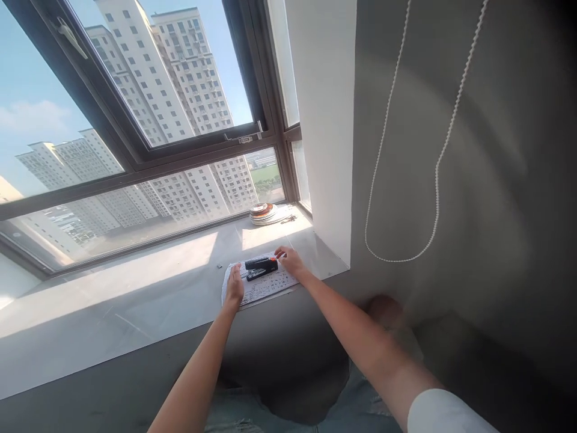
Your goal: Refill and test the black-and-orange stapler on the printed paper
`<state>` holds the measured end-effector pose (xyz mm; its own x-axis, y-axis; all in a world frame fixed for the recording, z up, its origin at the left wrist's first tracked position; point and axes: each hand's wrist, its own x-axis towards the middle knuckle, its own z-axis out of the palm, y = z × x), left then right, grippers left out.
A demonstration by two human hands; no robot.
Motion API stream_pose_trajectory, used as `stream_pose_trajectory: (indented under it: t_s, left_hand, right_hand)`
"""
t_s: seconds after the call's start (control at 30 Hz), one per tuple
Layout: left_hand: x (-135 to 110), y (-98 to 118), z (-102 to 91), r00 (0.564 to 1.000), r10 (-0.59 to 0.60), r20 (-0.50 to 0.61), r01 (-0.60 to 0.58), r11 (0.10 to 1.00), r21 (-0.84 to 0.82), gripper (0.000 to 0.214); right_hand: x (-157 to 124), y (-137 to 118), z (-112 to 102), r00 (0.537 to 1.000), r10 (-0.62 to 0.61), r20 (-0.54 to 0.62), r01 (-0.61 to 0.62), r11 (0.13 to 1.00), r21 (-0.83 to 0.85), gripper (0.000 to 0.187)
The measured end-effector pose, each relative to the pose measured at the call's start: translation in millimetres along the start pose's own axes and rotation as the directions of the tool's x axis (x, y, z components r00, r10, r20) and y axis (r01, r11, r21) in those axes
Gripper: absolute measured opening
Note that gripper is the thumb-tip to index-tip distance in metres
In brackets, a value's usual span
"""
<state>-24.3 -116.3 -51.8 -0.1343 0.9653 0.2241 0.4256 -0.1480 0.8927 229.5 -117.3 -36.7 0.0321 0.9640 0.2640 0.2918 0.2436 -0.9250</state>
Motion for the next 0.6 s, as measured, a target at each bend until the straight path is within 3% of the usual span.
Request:
stream_pose_trajectory:
  t_s: [0.1,0.17,0.3,0.5,0.6]
  left_hand:
    - [0.9,1.1,-0.5,0.999,-0.005,-0.038,0.005,1.0,0.009,0.04]
    - [1.0,2.0,-0.9,0.999,-0.001,-0.046,0.002,1.0,0.01,0.039]
    - [-0.2,3.8,-1.5,0.998,0.017,-0.053,-0.014,0.999,0.049,0.04]
    - [-9.1,20.4,-1.5,0.993,0.067,-0.098,-0.054,0.99,0.129,0.04]
    - [-14.0,36.9,-4.3,0.982,0.056,-0.18,-0.047,0.997,0.054,0.034]
  right_hand:
    - [-4.3,-4.9,-1.6,0.996,-0.085,0.026,0.085,0.996,0.0,0.032]
    - [-7.7,-8.1,-0.9,0.978,-0.184,0.1,0.195,0.974,-0.114,0.028]
    - [-12.2,-9.7,5.1,0.936,-0.29,0.201,0.343,0.88,-0.327,0.048]
    - [-16.9,-8.9,9.7,0.916,-0.302,0.263,0.383,0.853,-0.355,0.035]
    - [-20.5,-14.3,12.5,0.928,-0.25,0.277,0.35,0.841,-0.413,0.038]
